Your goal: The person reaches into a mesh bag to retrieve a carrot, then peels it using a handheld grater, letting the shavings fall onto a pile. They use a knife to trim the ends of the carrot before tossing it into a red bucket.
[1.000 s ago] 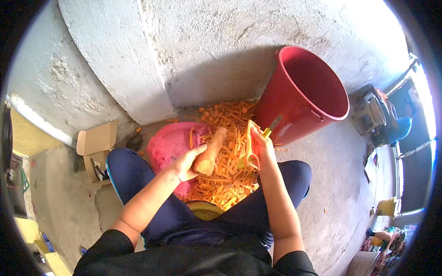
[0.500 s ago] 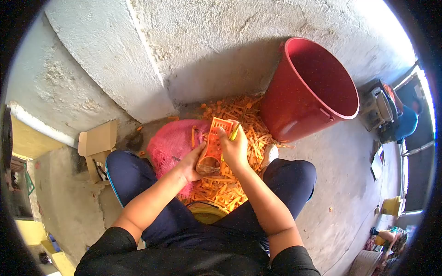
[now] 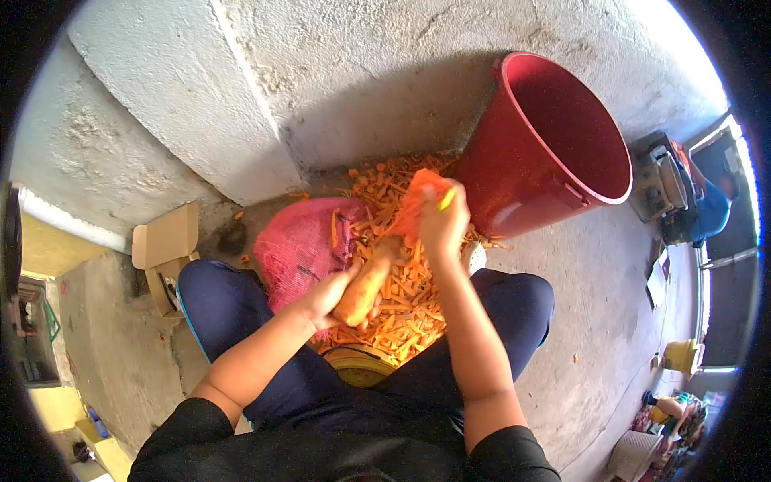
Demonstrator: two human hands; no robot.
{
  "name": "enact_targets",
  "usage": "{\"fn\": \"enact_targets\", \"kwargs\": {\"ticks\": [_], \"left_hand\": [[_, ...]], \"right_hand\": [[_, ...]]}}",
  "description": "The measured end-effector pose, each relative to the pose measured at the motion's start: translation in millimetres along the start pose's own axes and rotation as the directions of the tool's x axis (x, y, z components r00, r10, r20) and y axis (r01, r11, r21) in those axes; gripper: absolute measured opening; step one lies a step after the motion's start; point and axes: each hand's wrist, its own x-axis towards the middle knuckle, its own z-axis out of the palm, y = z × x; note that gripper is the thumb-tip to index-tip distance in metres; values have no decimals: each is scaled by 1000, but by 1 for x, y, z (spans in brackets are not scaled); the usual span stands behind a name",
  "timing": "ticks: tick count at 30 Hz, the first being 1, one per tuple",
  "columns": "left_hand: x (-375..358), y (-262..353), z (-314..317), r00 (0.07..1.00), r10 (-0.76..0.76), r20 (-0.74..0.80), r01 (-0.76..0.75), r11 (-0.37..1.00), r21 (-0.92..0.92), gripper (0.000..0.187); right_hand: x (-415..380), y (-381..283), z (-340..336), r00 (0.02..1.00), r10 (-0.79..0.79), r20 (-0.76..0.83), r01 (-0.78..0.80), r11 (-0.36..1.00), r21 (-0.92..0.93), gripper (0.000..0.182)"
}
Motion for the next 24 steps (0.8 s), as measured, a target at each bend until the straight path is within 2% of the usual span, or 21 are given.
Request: {"fn": "enact_targets", "kwargs": {"ticks": [1, 2, 3, 4, 5, 7, 8, 9, 10, 11, 12, 14, 18, 22, 24], "left_hand": [[0, -3, 0, 1000, -5, -2, 6, 999, 47, 45], [0, -4, 1, 1000, -12, -9, 12, 1000, 13, 45], [-1, -3, 2, 1000, -16, -16, 16, 1000, -20, 45], [-2, -2, 2, 1000, -18, -24, 17, 998, -53, 44], [-1, -1, -4, 1000, 14, -1, -14, 995, -102, 42], [-2, 9, 0, 993, 26, -112, -36, 995, -95, 40], [-3, 12, 1, 985, 31, -168, -47, 995, -91, 40], [6, 7, -11, 977, 103, -185, -125, 986, -111, 36], [6, 7, -11, 978, 95, -185, -118, 986, -116, 35], [7, 8, -10, 979, 85, -184, -108, 987, -121, 34], [8, 9, -9, 981, 74, -182, -98, 987, -126, 33], [9, 10, 0, 980, 74, -183, -111, 973, -201, 33], [16, 6, -11, 976, 85, -200, -126, 971, -202, 33], [14, 9, 0, 962, 43, -271, -105, 970, -218, 31], [14, 8, -1, 964, 73, -257, -113, 983, -145, 34]], "right_hand": [[15, 12, -4, 994, 16, -111, -17, 1000, -7, 23], [24, 9, -11, 976, 97, -193, -114, 990, -81, 22], [34, 16, -15, 960, 154, -235, -160, 987, -3, 21], [37, 22, -21, 940, 306, -152, -299, 952, 69, 19], [35, 26, -20, 967, 230, -112, -216, 968, 130, 18], [14, 5, -12, 998, 63, -31, -56, 981, 184, 13], [-1, -13, -7, 995, 83, 58, -98, 929, 357, 15], [-16, -22, -6, 978, 81, 193, -142, 934, 329, 16], [-30, -34, -6, 968, 10, 250, -81, 957, 277, 18], [-41, -42, -7, 939, 23, 342, -130, 947, 293, 22], [-50, -60, -9, 907, 76, 414, -267, 865, 424, 27], [-58, -52, -2, 932, 22, 363, -142, 941, 306, 28], [-58, -55, -2, 926, 16, 376, -146, 935, 322, 26], [-59, -59, -4, 925, 14, 379, -96, 976, 197, 24], [-59, -61, -4, 933, 8, 359, -70, 985, 160, 23]]}}
